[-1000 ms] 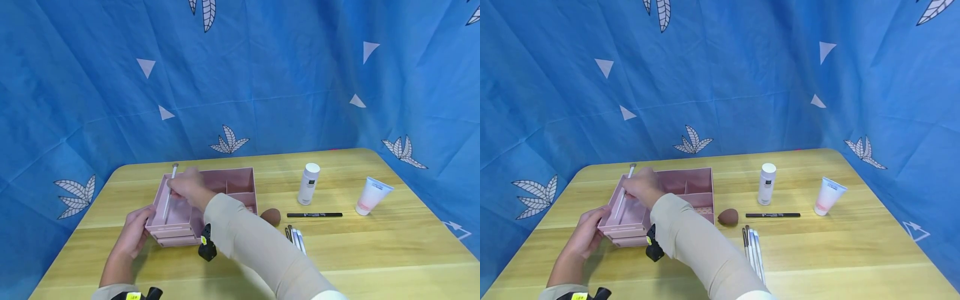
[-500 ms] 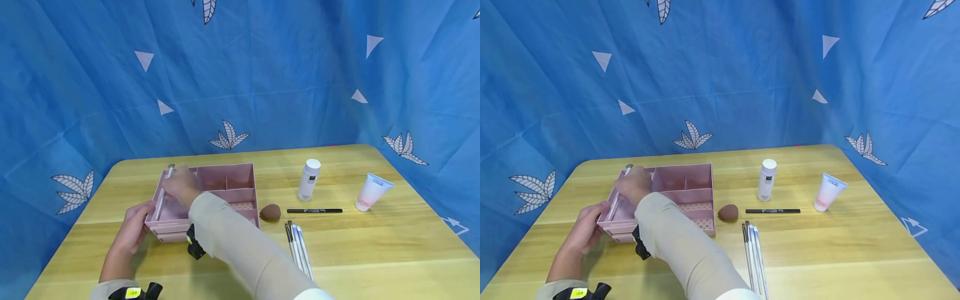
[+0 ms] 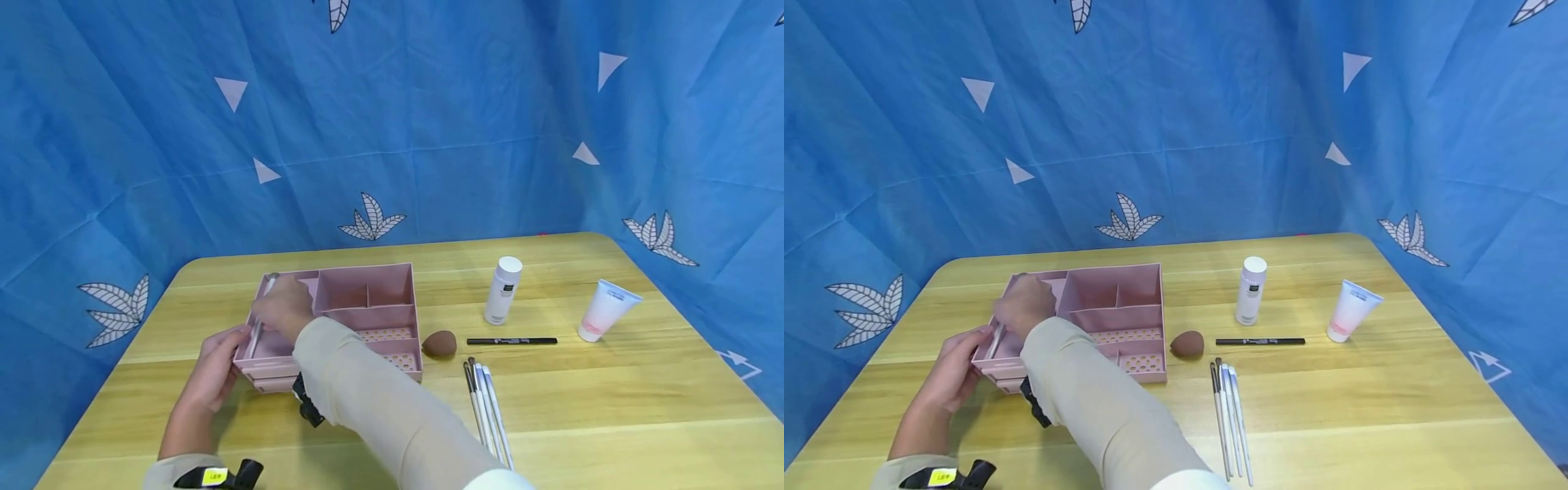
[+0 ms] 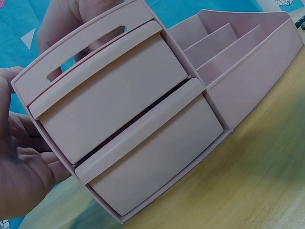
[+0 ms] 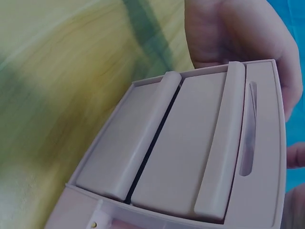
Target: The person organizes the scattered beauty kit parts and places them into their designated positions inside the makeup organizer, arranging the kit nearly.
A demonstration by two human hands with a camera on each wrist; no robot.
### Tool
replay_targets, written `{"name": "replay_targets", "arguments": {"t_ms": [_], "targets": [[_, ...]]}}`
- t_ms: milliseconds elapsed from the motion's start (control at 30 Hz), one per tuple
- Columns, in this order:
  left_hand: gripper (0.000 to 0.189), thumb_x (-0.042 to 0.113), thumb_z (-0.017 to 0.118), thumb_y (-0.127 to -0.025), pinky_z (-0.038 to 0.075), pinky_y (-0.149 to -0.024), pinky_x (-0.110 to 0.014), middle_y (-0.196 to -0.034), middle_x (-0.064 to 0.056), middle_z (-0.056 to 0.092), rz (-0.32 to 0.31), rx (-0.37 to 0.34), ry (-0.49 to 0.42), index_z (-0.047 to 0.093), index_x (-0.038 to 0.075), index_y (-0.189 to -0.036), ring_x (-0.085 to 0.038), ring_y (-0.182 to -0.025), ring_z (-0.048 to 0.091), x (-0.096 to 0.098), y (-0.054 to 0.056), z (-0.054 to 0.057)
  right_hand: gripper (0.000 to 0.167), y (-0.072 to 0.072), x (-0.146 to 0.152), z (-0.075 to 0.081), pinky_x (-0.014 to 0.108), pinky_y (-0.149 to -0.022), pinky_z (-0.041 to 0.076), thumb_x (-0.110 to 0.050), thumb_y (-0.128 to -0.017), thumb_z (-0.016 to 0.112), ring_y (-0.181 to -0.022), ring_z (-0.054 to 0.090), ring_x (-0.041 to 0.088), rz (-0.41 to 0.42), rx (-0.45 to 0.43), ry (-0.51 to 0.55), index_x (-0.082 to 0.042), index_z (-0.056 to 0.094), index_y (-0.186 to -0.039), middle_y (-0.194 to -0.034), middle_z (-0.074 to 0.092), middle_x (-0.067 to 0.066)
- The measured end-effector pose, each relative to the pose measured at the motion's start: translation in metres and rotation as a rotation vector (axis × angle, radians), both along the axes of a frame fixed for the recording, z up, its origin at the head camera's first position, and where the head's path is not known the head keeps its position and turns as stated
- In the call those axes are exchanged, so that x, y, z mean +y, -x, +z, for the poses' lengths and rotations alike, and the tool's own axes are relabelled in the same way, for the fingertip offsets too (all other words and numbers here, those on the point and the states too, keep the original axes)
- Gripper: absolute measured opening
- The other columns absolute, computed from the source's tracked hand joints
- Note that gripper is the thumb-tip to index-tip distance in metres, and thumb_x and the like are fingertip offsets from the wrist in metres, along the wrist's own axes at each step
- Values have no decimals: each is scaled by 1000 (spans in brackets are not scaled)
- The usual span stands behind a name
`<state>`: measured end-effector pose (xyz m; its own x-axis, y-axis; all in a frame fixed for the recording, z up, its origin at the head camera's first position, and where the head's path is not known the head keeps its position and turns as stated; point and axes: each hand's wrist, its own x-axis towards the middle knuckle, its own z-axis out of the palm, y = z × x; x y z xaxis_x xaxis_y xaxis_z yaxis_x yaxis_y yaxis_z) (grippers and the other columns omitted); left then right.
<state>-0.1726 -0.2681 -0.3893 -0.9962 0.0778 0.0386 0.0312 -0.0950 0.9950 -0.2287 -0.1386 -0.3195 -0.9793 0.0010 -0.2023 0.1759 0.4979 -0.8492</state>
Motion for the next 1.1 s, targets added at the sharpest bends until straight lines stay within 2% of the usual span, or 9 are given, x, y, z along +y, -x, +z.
{"name": "replay_targets", "arguments": {"t_ms": [200, 367, 567, 633, 767, 900, 967, 1000, 1100], "targets": [[34, 16, 39, -102, 54, -57, -19, -72, 4, 67, 9, 5, 6, 69, 17, -87, -4, -64, 62, -1, -1, 0, 13, 0, -4, 2, 22, -40, 45, -16, -73, 74, -48, 54, 13, 52, 23, -117, -9, 64, -75, -65, 59, 1], [33, 17, 39, -102, 55, -57, -19, -73, 4, 66, 14, 3, 12, 68, 16, -88, -5, -65, 62, -3, -1, 0, 14, -2, -4, 4, 22, -41, 45, -17, -76, 71, -48, 54, 13, 76, 30, -133, -12, 61, -68, -66, 59, 0], [31, 18, 40, -102, 54, -57, -19, -73, 4, 66, 28, -16, 35, 68, 17, -90, -4, -65, 62, -4, -2, 1, 11, -1, 1, 9, 23, -40, 40, -18, -79, 70, -48, 51, 14, 122, 58, -111, -12, 63, -74, -60, 54, 0], [29, 19, 40, -102, 54, -57, -19, -74, 4, 66, 32, -24, 51, 67, 17, -91, -4, -65, 61, -4, -2, 1, 16, 1, 5, 12, 23, -38, 36, -19, -81, 69, -44, 47, 14, 138, 54, -97, -12, 60, -69, -54, 49, -1], [28, 20, 40, -101, 55, -59, -20, -76, 4, 67, 40, -38, 78, 66, 16, -92, -4, -67, 62, -2, -1, 2, 39, 6, 15, 21, 23, -39, 32, -28, -85, 64, -42, 39, 13, 170, 50, -138, -14, 49, -52, -46, 40, -3], [27, 20, 41, -101, 55, -61, -20, -78, 4, 67, 49, -49, 79, 65, 16, -91, -5, -69, 63, -1, -1, 3, 49, 11, 27, 31, 23, -39, 30, -29, -86, 62, -40, 38, 12, 178, 71, -150, -15, 42, -44, -41, 43, -4], [27, 20, 41, -101, 55, -62, -20, -78, 4, 67, 47, -53, 77, 65, 16, -91, -4, -70, 63, 0, 0, 3, 48, 13, 33, 35, 22, -39, 33, -24, -84, 64, -40, 43, 11, 171, 61, -100, -14, 43, -43, -42, 49, -3], [27, 20, 40, -101, 56, -63, -20, -78, 5, 67, 45, -53, 75, 65, 16, -91, -5, -70, 63, 0, 0, 3, 44, 13, 35, 36, 21, -41, 36, -23, -84, 66, -42, 49, 10, 162, 54, -72, -12, 48, -45, -45, 54, -3], [26, 20, 40, -101, 56, -63, -20, -78, 4, 67, 45, -57, 73, 64, 15, -92, -5, -70, 63, 1, 0, 1, 27, 13, 42, 37, 21, -54, 50, -22, -83, 70, -53, 61, 10, 144, 12, 21, -10, 64, -60, -58, 64, -2]]}}
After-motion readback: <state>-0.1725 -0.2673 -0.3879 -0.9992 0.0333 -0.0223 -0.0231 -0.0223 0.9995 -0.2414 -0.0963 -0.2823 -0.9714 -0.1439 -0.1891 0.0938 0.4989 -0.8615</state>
